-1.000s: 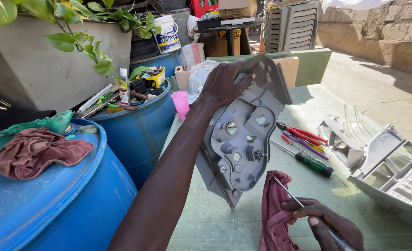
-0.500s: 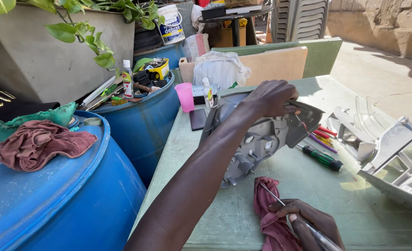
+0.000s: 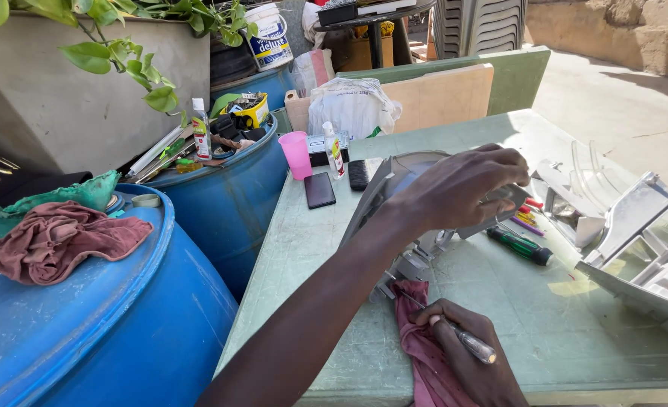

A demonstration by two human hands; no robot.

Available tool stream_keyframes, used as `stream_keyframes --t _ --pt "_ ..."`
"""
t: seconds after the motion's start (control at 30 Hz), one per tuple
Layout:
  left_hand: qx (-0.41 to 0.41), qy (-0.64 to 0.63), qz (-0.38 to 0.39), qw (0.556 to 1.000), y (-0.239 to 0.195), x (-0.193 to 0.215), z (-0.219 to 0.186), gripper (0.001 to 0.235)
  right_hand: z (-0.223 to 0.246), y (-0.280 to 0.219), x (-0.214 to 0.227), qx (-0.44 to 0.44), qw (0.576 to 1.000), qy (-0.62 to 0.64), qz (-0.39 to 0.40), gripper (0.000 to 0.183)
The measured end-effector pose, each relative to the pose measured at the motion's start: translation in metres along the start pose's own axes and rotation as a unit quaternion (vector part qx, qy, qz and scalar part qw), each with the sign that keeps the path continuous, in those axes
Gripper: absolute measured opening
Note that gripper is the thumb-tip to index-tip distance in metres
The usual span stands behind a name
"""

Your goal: Repairing or disassembling a car headlight assembly using a screwdriver and a cloth on a workbench

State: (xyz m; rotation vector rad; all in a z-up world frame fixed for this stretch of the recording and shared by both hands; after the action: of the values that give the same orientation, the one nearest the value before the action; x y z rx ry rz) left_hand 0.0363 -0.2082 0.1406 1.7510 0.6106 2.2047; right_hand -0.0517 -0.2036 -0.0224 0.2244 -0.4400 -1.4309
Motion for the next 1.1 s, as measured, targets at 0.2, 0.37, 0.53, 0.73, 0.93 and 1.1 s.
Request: stream_keyframes --t 0.2,0.37,0.53,0.73,0.93,1.1 --pt "0.212 0.115 -0.369 0.898 -0.128 0.110 -0.070 0.039 0.006 -0.009 0.009 0.047 0.998 0.029 -0.029 0.031" --pt "0.445 -0.070 -0.378 0.809 -0.227 0.039 -0.002 0.044 0.019 -0.007 -0.011 0.065 0.996 0.060 0.017 0.032" --pt "0.466 -0.077 -0.416 0.777 -0.237 0.006 0.012 0.037 0.020 0.002 -0.017 0.012 0.999 0.038 0.018 0.033" --pt "0.411 -0.188 -0.447 0.771 -0.234 -0.003 0.032 0.035 0.005 0.018 0.007 -0.087 0.995 0.043 0.014 0.032" --pt "0.422 -0.237 -0.449 0.751 -0.239 -0.012 0.040 0.034 0.007 0.007 -0.003 0.014 0.999 0.000 0.032 0.031" --pt "0.417 -0.228 -0.405 0.781 -0.225 -0.003 0.026 0.031 0.011 0.003 -0.012 -0.015 0.999 -0.027 -0.017 0.032"
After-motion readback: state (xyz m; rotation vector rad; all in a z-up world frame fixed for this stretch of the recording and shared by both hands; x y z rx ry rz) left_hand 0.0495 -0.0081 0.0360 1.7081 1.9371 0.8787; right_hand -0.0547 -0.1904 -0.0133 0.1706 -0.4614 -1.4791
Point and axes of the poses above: each hand's wrist, its own y-axis towards the middle knuckle, its own x-axis out of the back of the hand, z = x × y, the point moved 8 cm from there along y, towards the middle knuckle, and after that the axes turned 5 degrees about -x, right-handed, at the moved point
